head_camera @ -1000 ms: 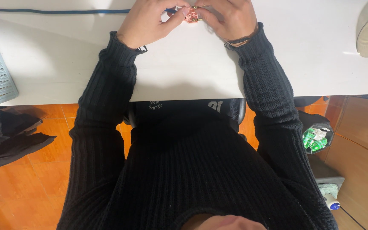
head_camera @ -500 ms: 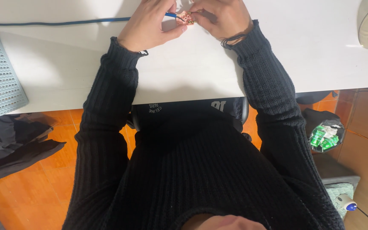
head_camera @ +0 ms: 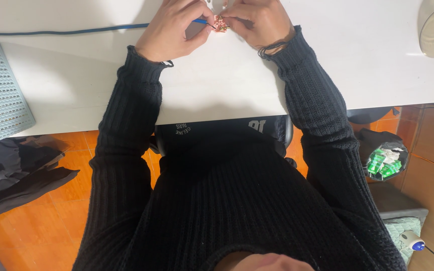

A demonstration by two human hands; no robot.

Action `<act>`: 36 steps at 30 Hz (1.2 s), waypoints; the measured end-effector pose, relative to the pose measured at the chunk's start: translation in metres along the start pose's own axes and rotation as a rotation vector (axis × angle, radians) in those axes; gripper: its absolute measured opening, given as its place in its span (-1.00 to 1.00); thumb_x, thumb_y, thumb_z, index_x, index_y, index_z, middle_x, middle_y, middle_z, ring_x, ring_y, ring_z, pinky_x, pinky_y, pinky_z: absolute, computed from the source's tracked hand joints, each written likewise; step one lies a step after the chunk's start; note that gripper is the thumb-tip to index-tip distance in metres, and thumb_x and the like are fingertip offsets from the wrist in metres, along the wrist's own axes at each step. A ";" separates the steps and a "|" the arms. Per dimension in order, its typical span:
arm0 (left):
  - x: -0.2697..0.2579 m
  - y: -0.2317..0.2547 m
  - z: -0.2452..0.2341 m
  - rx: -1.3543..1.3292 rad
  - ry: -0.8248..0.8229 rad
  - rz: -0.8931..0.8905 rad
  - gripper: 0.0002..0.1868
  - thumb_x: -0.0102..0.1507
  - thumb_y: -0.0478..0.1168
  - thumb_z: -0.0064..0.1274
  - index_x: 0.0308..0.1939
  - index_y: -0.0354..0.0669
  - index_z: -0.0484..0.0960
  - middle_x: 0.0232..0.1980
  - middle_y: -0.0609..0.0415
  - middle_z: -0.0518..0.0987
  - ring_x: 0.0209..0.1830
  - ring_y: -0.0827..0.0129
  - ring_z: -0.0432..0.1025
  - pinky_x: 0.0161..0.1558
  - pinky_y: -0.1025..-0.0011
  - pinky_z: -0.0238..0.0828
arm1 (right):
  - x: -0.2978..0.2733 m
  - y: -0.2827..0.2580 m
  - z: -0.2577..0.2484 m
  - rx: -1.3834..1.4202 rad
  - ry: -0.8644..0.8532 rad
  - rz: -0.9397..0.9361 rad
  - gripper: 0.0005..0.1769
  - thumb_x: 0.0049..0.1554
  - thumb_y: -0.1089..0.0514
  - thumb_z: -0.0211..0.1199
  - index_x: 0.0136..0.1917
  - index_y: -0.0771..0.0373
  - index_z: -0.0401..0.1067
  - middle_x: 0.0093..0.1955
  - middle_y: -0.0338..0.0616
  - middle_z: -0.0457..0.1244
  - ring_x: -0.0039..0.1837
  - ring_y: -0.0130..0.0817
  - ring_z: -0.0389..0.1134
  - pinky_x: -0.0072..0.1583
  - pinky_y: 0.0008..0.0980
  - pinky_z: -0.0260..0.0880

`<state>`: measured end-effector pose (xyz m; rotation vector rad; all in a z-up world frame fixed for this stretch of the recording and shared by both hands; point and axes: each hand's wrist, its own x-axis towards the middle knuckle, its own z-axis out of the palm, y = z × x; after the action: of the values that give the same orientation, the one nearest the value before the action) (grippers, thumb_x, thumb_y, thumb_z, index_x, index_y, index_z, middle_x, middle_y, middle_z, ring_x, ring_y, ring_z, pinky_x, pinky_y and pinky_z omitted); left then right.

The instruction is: Wiring an electrical plug by inserting wires into terminals and securing them with a screwdriver.

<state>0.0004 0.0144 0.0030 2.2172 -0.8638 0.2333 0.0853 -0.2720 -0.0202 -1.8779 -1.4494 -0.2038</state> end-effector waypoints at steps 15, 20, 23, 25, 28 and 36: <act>-0.005 -0.009 0.001 0.003 -0.005 0.012 -0.85 0.59 -0.39 0.37 0.13 -0.22 0.67 0.11 0.10 0.72 0.06 0.16 0.56 0.10 0.20 0.40 | -0.007 0.005 -0.008 0.035 -0.080 0.044 -0.91 0.52 0.51 0.52 0.24 0.46 0.76 0.03 0.01 0.54 -0.08 -0.20 0.49 -0.02 -0.32 0.50; -0.001 -0.005 0.000 -0.035 -0.013 -0.013 -0.79 0.54 -0.43 0.32 0.22 -0.21 0.72 0.15 0.09 0.79 0.10 0.21 0.68 0.09 0.30 0.55 | -0.008 0.011 -0.010 0.058 -0.107 -0.006 -0.89 0.53 0.53 0.52 0.26 0.47 0.78 0.10 0.01 0.55 0.08 -0.12 0.55 0.16 -0.25 0.57; -0.003 -0.007 0.002 -0.059 -0.023 -0.036 -0.78 0.53 -0.42 0.34 0.23 -0.22 0.69 0.18 0.08 0.77 0.12 0.18 0.68 0.08 0.28 0.52 | -0.011 0.012 -0.010 0.071 -0.112 0.021 -0.88 0.51 0.55 0.53 0.26 0.48 0.77 0.10 0.01 0.56 0.06 -0.15 0.54 0.12 -0.31 0.55; -0.001 -0.005 -0.002 -0.072 -0.021 -0.026 -0.78 0.53 -0.45 0.34 0.22 -0.24 0.67 0.18 0.07 0.74 0.13 0.17 0.66 0.10 0.27 0.52 | -0.010 0.016 -0.008 0.053 -0.109 -0.020 -0.90 0.52 0.54 0.53 0.25 0.48 0.78 0.07 -0.01 0.55 0.03 -0.15 0.52 0.11 -0.29 0.53; 0.001 -0.001 -0.005 -0.089 -0.030 -0.020 -0.74 0.52 -0.49 0.32 0.21 -0.26 0.61 0.16 0.05 0.67 0.14 0.18 0.60 0.14 0.25 0.49 | -0.012 0.018 -0.009 0.029 -0.115 -0.049 -0.92 0.54 0.52 0.54 0.25 0.47 0.78 0.02 -0.02 0.53 -0.02 -0.16 0.49 0.07 -0.28 0.50; 0.003 0.004 -0.007 -0.091 -0.031 -0.043 -0.74 0.51 -0.49 0.30 0.20 -0.19 0.59 0.12 0.09 0.61 0.14 0.20 0.53 0.19 0.23 0.36 | 0.005 -0.001 -0.002 -0.041 -0.019 0.024 -0.91 0.59 0.28 0.61 0.28 0.36 0.75 0.14 -0.05 0.54 0.14 -0.09 0.54 0.16 -0.18 0.52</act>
<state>0.0013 0.0159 0.0117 2.1568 -0.8258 0.1367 0.0870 -0.2689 -0.0155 -1.9339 -1.4447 -0.2058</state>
